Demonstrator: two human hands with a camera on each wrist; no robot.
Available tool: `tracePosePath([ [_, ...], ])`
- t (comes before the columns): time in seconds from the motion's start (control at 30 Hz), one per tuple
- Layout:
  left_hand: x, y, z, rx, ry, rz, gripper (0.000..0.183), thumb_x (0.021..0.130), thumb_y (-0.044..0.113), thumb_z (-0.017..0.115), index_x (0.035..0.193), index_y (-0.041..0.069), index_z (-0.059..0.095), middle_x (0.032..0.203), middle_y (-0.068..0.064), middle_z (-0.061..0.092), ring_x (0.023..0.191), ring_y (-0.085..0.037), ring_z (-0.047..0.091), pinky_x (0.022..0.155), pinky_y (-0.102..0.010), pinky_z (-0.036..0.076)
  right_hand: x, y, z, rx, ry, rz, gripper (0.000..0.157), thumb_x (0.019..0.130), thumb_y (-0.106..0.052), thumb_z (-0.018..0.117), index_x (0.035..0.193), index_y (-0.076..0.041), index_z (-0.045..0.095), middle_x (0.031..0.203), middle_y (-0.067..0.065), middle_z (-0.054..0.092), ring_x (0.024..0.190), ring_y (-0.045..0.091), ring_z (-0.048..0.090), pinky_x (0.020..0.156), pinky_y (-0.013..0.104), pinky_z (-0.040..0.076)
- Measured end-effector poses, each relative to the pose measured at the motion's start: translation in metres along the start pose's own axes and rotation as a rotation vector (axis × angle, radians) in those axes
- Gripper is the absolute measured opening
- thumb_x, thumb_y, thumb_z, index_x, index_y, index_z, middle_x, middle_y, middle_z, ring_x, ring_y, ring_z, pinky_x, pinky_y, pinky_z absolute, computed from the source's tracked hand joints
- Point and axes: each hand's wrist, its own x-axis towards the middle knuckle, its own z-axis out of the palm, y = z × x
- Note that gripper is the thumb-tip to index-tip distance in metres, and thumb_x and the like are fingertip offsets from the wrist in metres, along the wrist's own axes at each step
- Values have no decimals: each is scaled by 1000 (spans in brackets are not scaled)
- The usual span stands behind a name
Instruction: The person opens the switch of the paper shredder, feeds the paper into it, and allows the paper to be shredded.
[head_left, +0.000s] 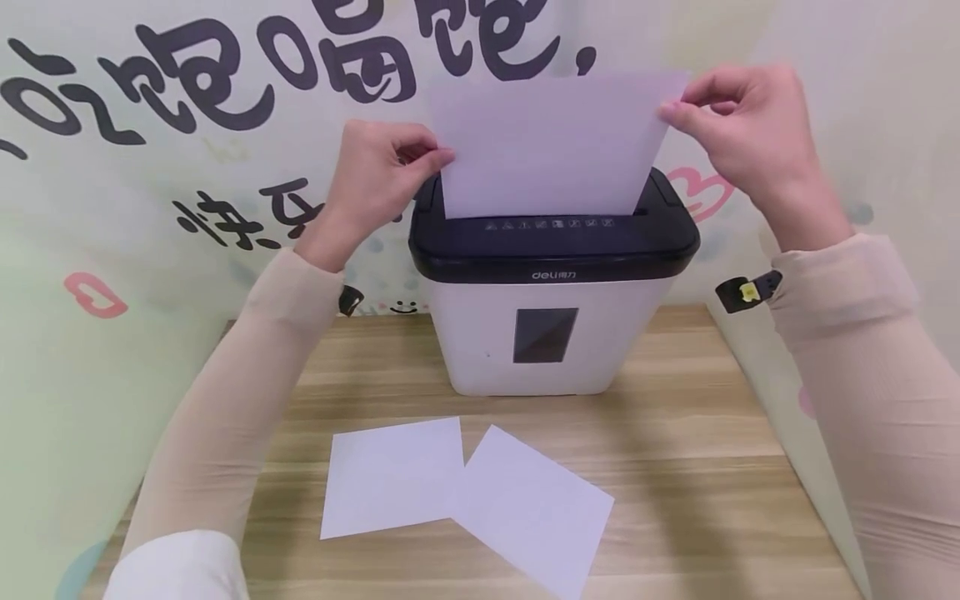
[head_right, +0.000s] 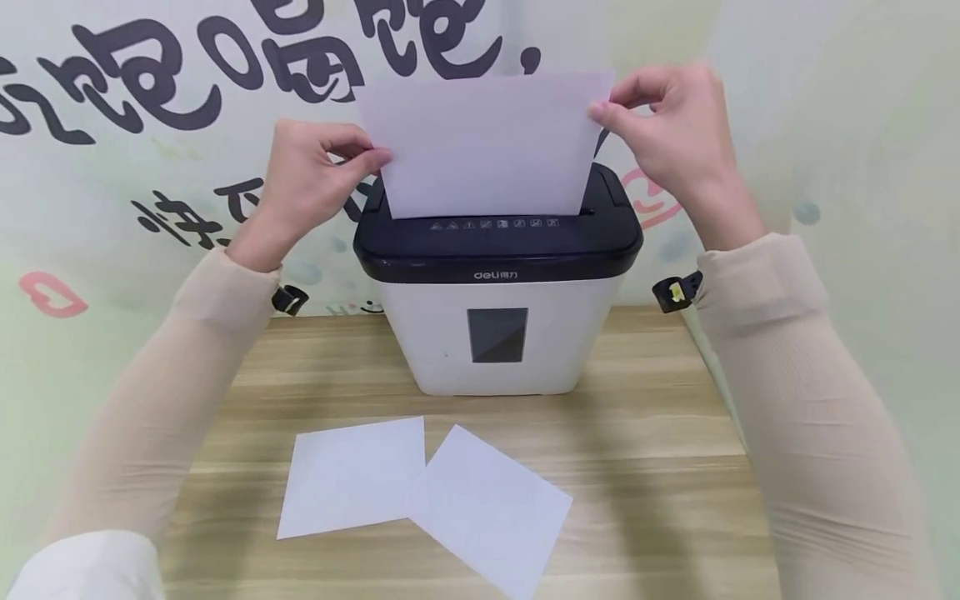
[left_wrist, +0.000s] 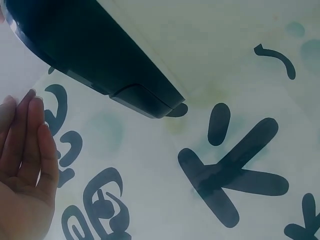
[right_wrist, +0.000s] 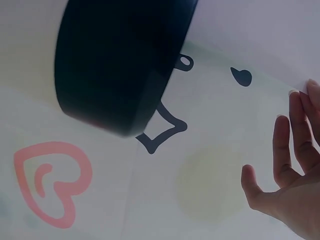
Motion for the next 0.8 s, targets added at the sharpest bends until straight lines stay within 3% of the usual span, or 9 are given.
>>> tracePosePath([
  [0.4, -3, -3, 7, 10, -21, -13, 18, 92, 19, 73, 86, 3, 79, 77, -4, 73, 63, -3, 59, 62, -16, 46, -2, 4, 1, 42, -11, 26, 4, 83, -15, 81, 79, -13, 79, 67, -12, 66, 63, 9, 50, 52, 20, 35],
  [0.63, -7, -8, 14, -1, -49, -35, 17, 92, 20, 73, 88, 5, 80, 80, -3, 74, 67, -2, 62, 66, -16, 49, -4, 16, 5, -10, -20, 26, 6, 84, -18, 80, 79, -15, 80, 72, -14, 66, 85, 8, 53, 87, 22, 37],
  [0.8, -10, -9, 18, 12, -52, -40, 17, 92, 21, 74, 90, 5, 80, 82, -4, 74, 68, -7, 64, 66, -15, 48, -5, 23, 6, -53, -31, 21, 16, 85, -24, 80, 85, -9, 79, 74, -14, 67, 89, 7, 54, 94, 25, 38],
])
